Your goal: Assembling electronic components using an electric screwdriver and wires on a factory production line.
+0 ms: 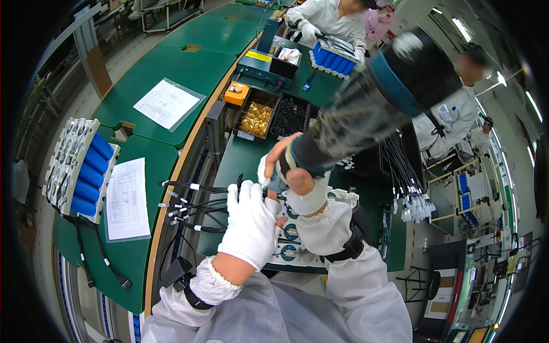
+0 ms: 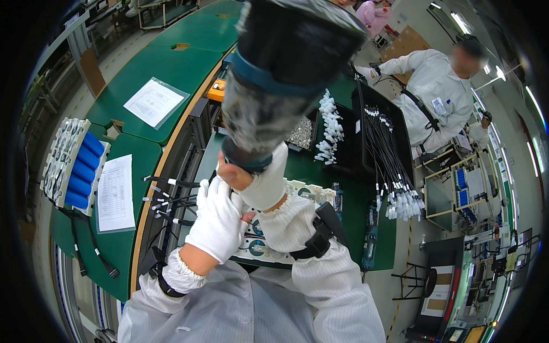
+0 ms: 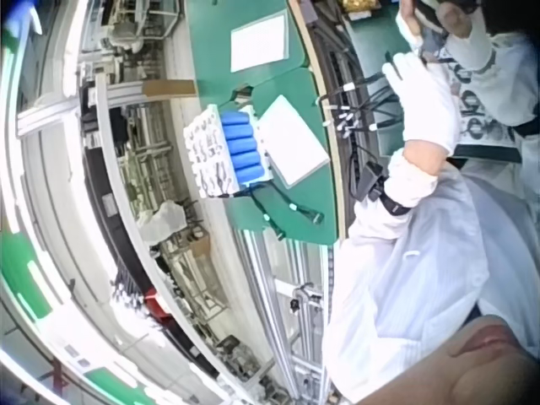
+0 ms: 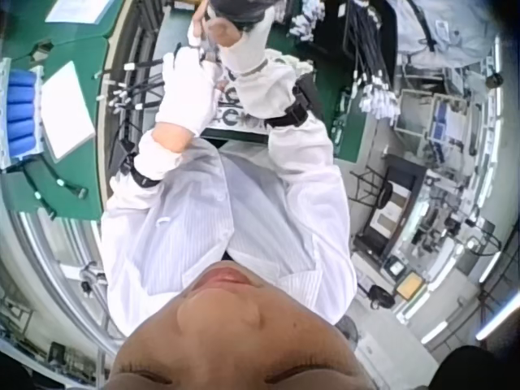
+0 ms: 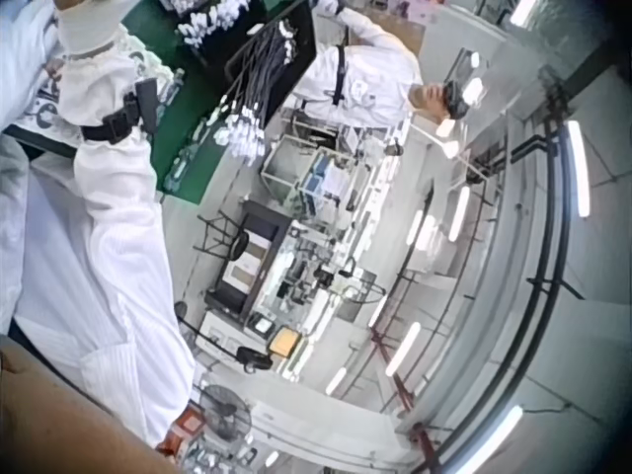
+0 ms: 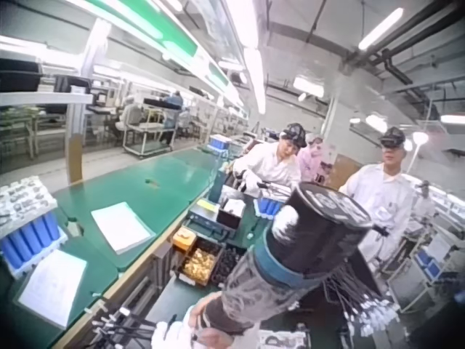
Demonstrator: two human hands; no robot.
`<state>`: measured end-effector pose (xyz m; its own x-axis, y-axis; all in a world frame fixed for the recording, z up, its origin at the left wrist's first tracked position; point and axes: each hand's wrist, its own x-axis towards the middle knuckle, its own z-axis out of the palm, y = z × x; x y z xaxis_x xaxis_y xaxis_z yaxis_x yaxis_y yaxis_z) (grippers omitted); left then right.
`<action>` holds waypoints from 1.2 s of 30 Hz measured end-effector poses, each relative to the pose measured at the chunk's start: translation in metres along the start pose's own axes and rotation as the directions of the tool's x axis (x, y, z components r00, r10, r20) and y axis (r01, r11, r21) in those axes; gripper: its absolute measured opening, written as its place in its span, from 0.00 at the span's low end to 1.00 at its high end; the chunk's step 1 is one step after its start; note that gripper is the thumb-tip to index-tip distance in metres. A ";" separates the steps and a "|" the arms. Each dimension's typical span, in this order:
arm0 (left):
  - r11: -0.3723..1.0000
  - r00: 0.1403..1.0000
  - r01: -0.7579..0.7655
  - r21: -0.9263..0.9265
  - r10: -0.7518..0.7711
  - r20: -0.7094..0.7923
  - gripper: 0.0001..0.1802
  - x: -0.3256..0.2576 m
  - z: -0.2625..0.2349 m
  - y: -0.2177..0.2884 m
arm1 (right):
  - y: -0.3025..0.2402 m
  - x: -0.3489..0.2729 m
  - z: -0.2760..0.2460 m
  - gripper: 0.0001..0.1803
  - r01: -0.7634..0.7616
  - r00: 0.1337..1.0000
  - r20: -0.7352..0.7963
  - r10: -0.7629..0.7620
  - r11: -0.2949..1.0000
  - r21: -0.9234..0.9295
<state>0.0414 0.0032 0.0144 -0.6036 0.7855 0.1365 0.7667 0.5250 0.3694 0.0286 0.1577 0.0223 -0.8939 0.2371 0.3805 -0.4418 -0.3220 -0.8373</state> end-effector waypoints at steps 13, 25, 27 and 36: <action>0.996 0.989 -0.070 0.054 0.076 -0.127 0.28 0.002 0.003 -0.005 | -0.008 0.018 0.025 0.23 0.105 0.979 -0.152 -0.134 0.977 -0.184; 0.976 0.968 -0.200 0.082 0.210 -0.138 0.22 0.002 -0.007 -0.011 | -0.019 0.019 0.010 0.28 -0.023 0.993 0.108 0.040 0.987 -0.160; 0.977 0.971 -0.208 0.054 0.213 -0.109 0.24 0.002 -0.008 -0.009 | -0.026 0.020 0.017 0.25 0.014 0.995 0.100 -0.001 0.991 -0.130; 0.959 0.961 -0.277 -0.058 0.278 0.002 0.11 0.095 -0.064 -0.044 | -0.174 -0.033 -0.008 0.29 0.088 0.979 -0.048 -0.196 0.629 -0.772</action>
<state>-0.0634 0.0334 0.0699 -0.3665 0.9009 0.2324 0.8900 0.2666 0.3700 0.1355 0.2133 0.1519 -0.7851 0.3397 0.5180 -0.2980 0.5259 -0.7966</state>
